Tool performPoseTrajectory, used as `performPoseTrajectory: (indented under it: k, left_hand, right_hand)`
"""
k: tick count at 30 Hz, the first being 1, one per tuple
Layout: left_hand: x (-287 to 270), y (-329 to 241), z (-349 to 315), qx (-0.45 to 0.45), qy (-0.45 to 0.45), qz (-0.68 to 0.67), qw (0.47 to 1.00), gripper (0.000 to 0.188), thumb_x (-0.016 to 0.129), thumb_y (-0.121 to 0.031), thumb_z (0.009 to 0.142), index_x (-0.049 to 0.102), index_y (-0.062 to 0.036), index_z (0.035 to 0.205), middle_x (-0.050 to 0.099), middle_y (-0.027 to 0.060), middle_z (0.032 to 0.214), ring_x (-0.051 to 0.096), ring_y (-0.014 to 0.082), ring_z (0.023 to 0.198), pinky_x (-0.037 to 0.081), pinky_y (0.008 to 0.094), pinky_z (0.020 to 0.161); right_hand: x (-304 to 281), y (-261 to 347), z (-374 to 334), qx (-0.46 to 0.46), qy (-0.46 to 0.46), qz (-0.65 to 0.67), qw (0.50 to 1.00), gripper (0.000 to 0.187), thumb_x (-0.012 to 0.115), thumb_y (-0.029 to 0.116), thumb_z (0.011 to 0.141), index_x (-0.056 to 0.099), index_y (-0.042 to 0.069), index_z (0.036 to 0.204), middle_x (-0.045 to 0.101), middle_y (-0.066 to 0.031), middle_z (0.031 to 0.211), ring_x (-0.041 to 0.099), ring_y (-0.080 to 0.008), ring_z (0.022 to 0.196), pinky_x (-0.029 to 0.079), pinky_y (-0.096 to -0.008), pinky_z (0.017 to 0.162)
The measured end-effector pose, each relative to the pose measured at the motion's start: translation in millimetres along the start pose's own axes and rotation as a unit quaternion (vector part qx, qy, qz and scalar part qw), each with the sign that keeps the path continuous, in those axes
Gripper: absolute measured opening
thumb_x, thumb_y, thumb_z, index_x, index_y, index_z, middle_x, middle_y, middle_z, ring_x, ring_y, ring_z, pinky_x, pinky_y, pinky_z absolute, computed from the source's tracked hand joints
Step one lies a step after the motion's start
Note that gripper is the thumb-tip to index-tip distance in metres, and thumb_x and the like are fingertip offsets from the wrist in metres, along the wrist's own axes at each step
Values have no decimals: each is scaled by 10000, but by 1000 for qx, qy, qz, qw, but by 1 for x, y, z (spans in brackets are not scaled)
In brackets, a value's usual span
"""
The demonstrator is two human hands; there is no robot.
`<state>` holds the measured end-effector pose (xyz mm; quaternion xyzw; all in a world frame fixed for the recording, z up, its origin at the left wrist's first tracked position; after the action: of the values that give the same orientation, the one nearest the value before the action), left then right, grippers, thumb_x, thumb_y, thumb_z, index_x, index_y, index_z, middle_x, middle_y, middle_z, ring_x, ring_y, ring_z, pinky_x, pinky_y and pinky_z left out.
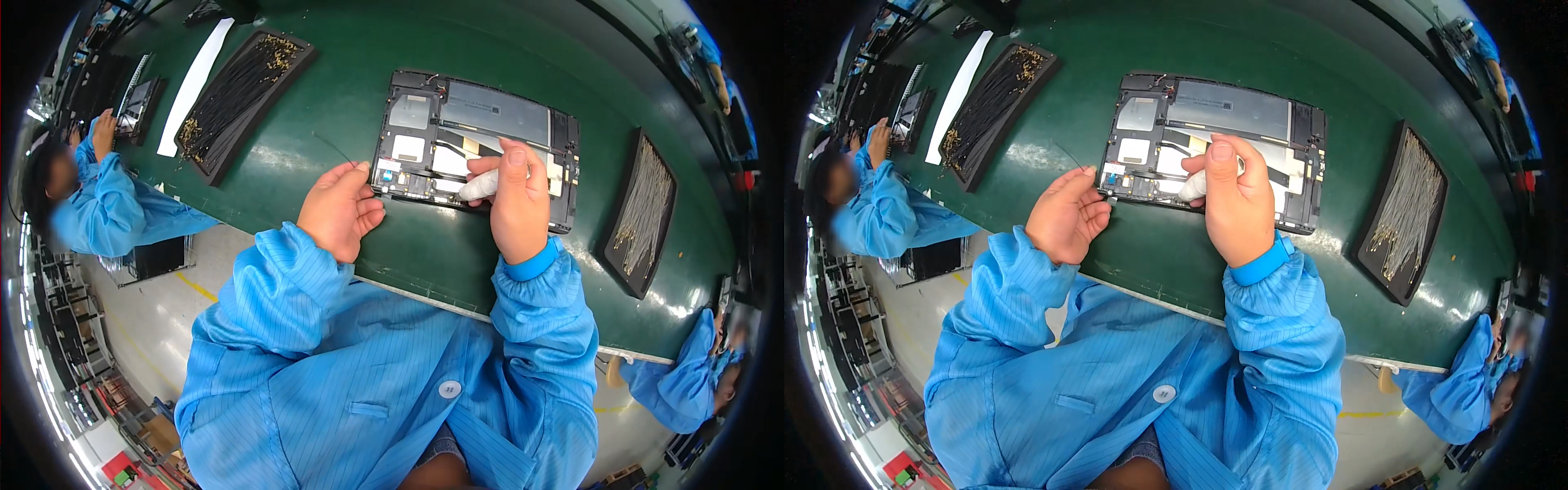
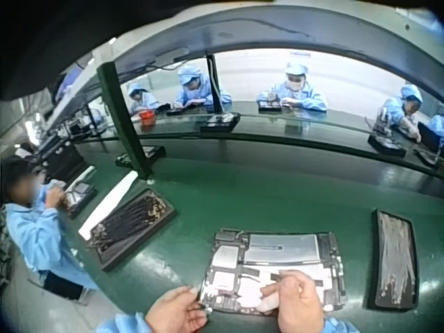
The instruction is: Assembling internal components and routing wires inside tablet devices on a production line.
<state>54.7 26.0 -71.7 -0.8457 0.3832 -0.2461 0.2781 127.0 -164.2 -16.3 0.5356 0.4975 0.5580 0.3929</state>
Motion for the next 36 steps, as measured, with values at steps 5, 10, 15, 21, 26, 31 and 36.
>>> performPoseTrajectory:
  k: [5, 10, 15, 21, 26, 31, 36]
  left_hand:
    - [-3, -11, -6, 67, -8, 29, 997, 185, 503, -154, 789, 446, -54, 935, 492, 32, 733, 497, 112, 573, 438, 235, 495]
    - [1, -4, -30, 35, 64, 137, 988, 187, 507, -122, 783, 473, -19, 935, 500, 32, 725, 517, 98, 587, 442, 222, 487]
    - [8, 43, -50, -104, 149, 221, 958, 245, 501, -133, 793, 463, 0, 995, 504, 31, 757, 508, 94, 603, 449, 226, 508]
    - [21, 47, -31, -130, 172, 217, 952, 281, 490, -145, 802, 438, -8, 1041, 480, 29, 798, 498, 92, 612, 448, 221, 525]
    - [27, 47, -27, -118, 180, 222, 951, 287, 483, -145, 804, 432, -7, 1050, 471, 29, 791, 496, 93, 606, 449, 221, 515]
    - [29, 48, -24, -123, 186, 202, 953, 345, 483, -140, 802, 396, -7, 1108, 469, 28, 785, 497, 97, 602, 460, 228, 520]
    - [34, 47, -29, -141, 226, 196, 944, 421, 467, -175, 828, 320, -30, 1195, 472, 25, 779, 507, 115, 648, 471, 255, 575]
  right_hand:
    - [-1, 0, 1, 4, 1, 7, 1000, 447, 416, 359, 841, 357, -23, 1065, 558, -128, 812, 539, -125, 623, 436, -234, 549]
    - [-4, -3, 3, 2, 7, -14, 1000, 438, 420, 364, 838, 383, -11, 1061, 568, -119, 849, 538, -120, 662, 443, -231, 561]
    - [-1, 0, 2, 0, 5, -5, 1000, 437, 423, 358, 838, 378, -10, 1069, 572, -121, 860, 537, -114, 669, 445, -232, 564]
    - [1, -1, 4, 12, -6, -10, 1000, 427, 439, 318, 839, 373, -20, 1091, 571, -123, 875, 543, -126, 669, 445, -237, 578]
    - [32, -5, 24, 89, 134, -279, 947, 364, 431, 250, 789, 486, 4, 1052, 561, -161, 944, 566, -233, 804, 437, -302, 691]
    - [64, -8, 29, 19, 283, -537, 794, 378, 403, 271, 755, 528, 49, 1033, 553, -187, 943, 529, -303, 879, 408, -346, 773]
    - [52, -6, 25, 103, 232, -510, 822, 300, 421, 270, 764, 561, 69, 937, 561, -168, 916, 534, -305, 847, 420, -365, 737]
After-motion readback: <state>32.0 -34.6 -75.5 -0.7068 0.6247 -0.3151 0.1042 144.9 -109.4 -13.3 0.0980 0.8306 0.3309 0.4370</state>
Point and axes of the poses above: each hand's wrist, its own z-axis towards the middle knuckle, its own x-axis out of the palm, y = z × x, the point moved 9 cm from there along z, towards the middle knuckle
